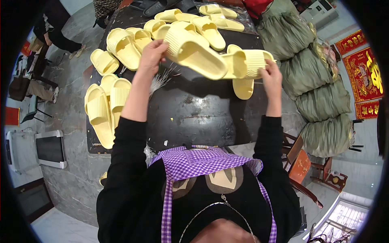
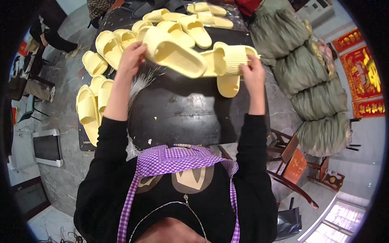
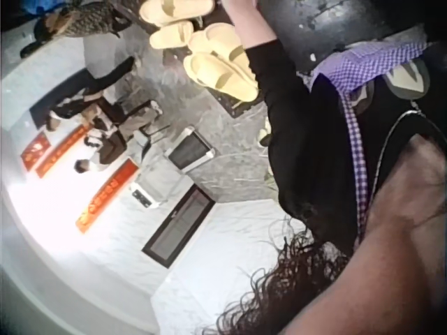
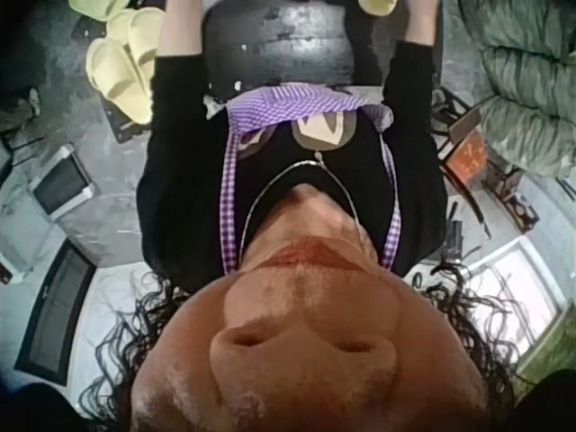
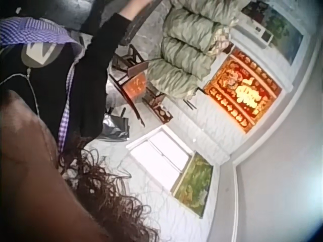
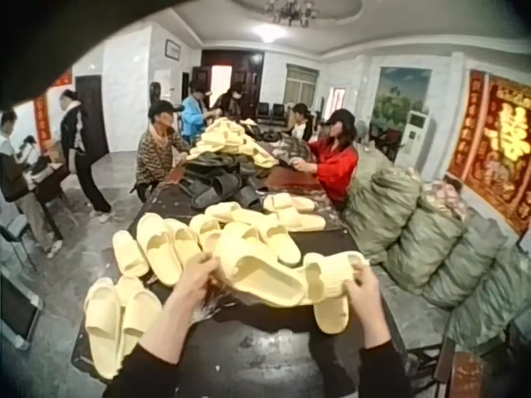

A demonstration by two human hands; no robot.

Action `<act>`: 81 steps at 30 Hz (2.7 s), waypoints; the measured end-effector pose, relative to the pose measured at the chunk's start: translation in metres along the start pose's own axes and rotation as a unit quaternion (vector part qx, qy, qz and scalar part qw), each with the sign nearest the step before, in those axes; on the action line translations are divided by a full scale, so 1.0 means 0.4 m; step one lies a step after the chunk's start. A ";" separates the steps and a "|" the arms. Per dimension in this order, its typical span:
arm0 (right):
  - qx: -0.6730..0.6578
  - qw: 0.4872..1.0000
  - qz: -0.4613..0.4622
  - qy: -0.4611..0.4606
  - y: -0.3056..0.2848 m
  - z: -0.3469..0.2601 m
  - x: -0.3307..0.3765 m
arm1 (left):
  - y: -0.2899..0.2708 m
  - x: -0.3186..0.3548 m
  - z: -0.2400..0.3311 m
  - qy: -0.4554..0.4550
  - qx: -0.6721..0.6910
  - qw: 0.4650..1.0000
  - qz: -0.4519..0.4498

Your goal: The person pairs slippers by threading plastic tag fasteners through them by hand, then collects and fastens additional slippers together from the table and floor.

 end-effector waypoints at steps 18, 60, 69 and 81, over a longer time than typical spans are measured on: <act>0.039 0.934 -0.347 -0.076 0.410 0.034 0.157 | 0.028 0.307 -0.164 0.181 -0.400 0.894 0.093; -0.242 0.899 -0.355 0.093 0.820 -0.184 0.276 | -0.129 0.359 -0.156 0.221 -0.567 0.756 0.241; -0.358 0.844 -0.329 0.224 0.789 -0.169 0.311 | -0.137 0.367 -0.169 0.232 -0.550 0.767 0.235; -0.588 0.720 -0.147 0.338 0.674 -0.115 0.229 | -0.188 0.365 -0.258 0.146 -0.630 0.726 0.234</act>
Point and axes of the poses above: each hand's wrist, its own x-axis away from the middle knuckle, its own y-axis out of the palm, z = x × y, the point moved 8 cm from there along -x, towards the middle knuckle, and after that the axes turned 5 degrees about -y, right-handed, at the moved point
